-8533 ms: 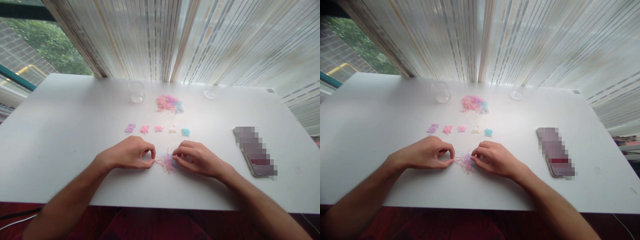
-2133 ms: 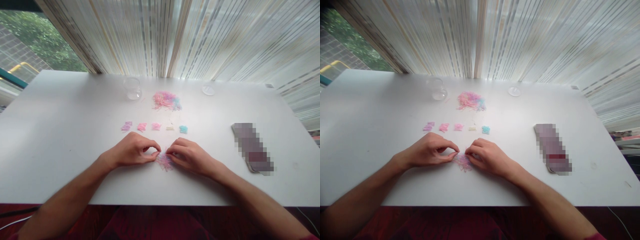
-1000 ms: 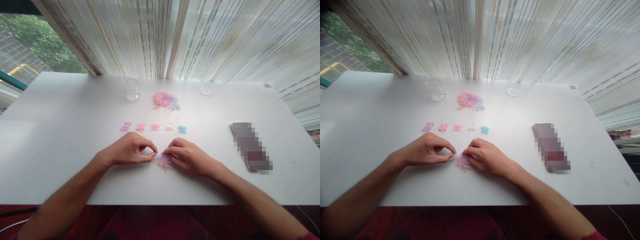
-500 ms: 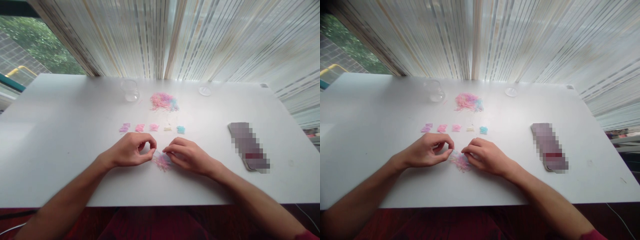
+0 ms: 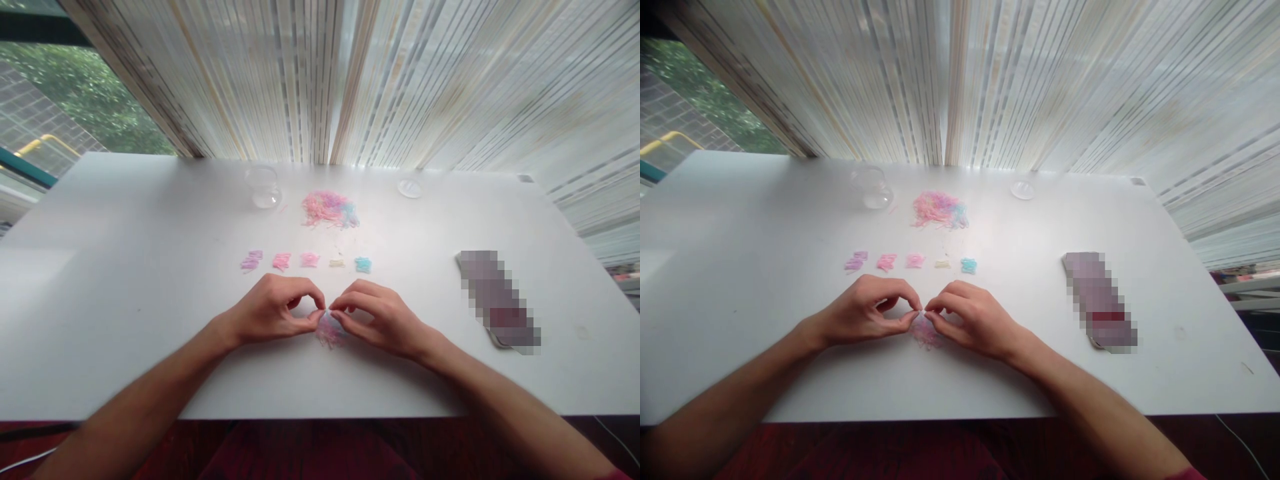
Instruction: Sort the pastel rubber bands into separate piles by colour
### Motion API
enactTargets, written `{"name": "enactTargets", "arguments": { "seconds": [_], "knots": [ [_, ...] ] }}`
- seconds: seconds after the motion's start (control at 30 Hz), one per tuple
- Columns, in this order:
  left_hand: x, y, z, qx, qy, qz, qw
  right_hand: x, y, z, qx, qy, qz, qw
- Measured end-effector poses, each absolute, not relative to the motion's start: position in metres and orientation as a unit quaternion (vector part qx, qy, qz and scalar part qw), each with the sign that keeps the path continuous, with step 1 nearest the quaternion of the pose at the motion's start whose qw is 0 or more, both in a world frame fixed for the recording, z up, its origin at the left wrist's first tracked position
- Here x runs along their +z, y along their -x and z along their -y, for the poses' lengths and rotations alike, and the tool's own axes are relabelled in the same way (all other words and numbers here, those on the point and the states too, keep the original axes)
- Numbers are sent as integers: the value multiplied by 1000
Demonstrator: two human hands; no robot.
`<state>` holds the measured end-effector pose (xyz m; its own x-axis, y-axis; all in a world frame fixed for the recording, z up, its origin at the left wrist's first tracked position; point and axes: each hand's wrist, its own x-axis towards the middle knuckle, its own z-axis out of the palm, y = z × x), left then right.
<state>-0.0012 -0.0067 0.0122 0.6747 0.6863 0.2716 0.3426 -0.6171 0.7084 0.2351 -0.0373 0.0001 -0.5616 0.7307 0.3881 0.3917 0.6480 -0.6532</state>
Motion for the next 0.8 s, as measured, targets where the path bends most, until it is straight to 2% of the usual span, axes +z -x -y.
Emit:
{"name": "enactTargets", "arguments": {
  "seconds": [0.47, 0.8],
  "knots": [
    [10, -1, 4, 339, -849, -223, 338, 4, -233, 36, 211, 359, 833, 363],
    [5, 1, 4, 319, -860, -280, 282, 3, -235, 36, 210, 370, 839, 339]
  ]
}}
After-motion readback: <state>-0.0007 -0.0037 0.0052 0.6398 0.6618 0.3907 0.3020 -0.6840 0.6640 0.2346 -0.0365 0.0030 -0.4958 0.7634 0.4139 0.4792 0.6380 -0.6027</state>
